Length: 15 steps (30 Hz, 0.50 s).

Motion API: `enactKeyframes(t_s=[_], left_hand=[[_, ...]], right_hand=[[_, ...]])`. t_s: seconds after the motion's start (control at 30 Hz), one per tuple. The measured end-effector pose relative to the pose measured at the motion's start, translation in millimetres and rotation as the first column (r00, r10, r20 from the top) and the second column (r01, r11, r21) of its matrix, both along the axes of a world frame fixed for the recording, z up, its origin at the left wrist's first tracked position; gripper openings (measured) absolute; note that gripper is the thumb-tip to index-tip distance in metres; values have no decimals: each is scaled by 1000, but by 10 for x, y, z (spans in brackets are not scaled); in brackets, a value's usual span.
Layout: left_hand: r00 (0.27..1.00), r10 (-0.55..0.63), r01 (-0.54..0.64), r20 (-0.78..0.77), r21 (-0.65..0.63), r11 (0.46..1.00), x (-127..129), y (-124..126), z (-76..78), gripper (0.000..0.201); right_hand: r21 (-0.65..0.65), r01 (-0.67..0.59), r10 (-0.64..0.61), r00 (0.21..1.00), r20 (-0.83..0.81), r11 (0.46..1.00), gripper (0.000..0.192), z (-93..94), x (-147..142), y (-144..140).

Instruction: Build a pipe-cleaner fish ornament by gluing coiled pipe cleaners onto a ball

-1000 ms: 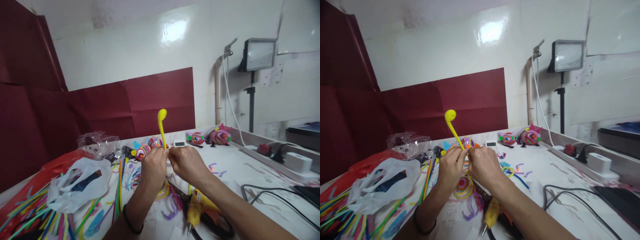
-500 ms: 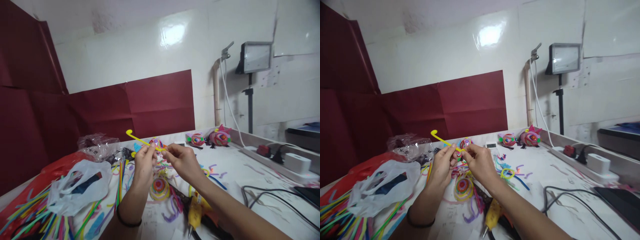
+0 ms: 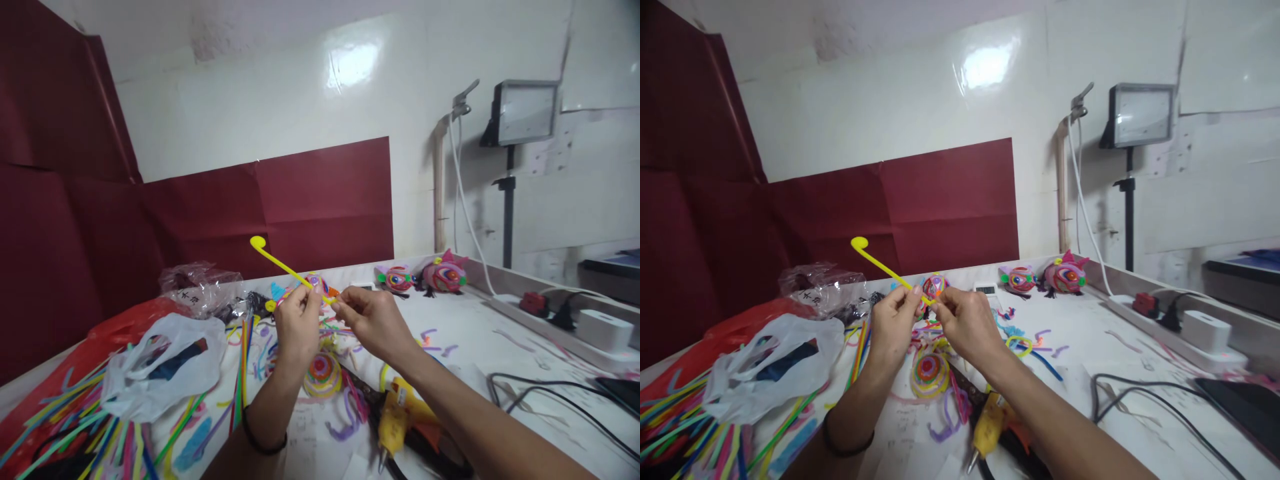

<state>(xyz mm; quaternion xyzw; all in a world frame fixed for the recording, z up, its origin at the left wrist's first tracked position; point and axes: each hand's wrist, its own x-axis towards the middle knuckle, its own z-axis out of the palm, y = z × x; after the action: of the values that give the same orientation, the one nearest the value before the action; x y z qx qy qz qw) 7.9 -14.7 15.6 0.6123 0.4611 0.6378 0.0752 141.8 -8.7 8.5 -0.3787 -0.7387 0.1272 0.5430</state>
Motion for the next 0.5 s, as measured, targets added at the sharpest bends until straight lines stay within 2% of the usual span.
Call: enactKeyframes(t_s=[0.07, 0.17, 0.3, 0.4, 0.5], left_hand=[[988, 64, -61, -144, 25, 998, 12, -33, 17, 38], [940, 155, -116, -305, 141, 983, 40, -65, 3, 36], [870, 217, -100, -443, 274, 956, 82, -56, -78, 32], [839, 220, -68, -497, 306, 950, 104, -34, -121, 30], [888, 153, -58, -433, 226, 972, 89, -8, -106, 31]], right_hand=[[42, 36, -40, 996, 85, 998, 19, 25, 13, -17], [116, 111, -135, 964, 228, 987, 21, 43, 13, -44], [178, 229, -283, 871, 402, 957, 22, 53, 13, -86], [183, 283, -337, 802, 493, 942, 20, 62, 22, -111], [178, 308, -356, 796, 489, 934, 20, 52, 20, -100]])
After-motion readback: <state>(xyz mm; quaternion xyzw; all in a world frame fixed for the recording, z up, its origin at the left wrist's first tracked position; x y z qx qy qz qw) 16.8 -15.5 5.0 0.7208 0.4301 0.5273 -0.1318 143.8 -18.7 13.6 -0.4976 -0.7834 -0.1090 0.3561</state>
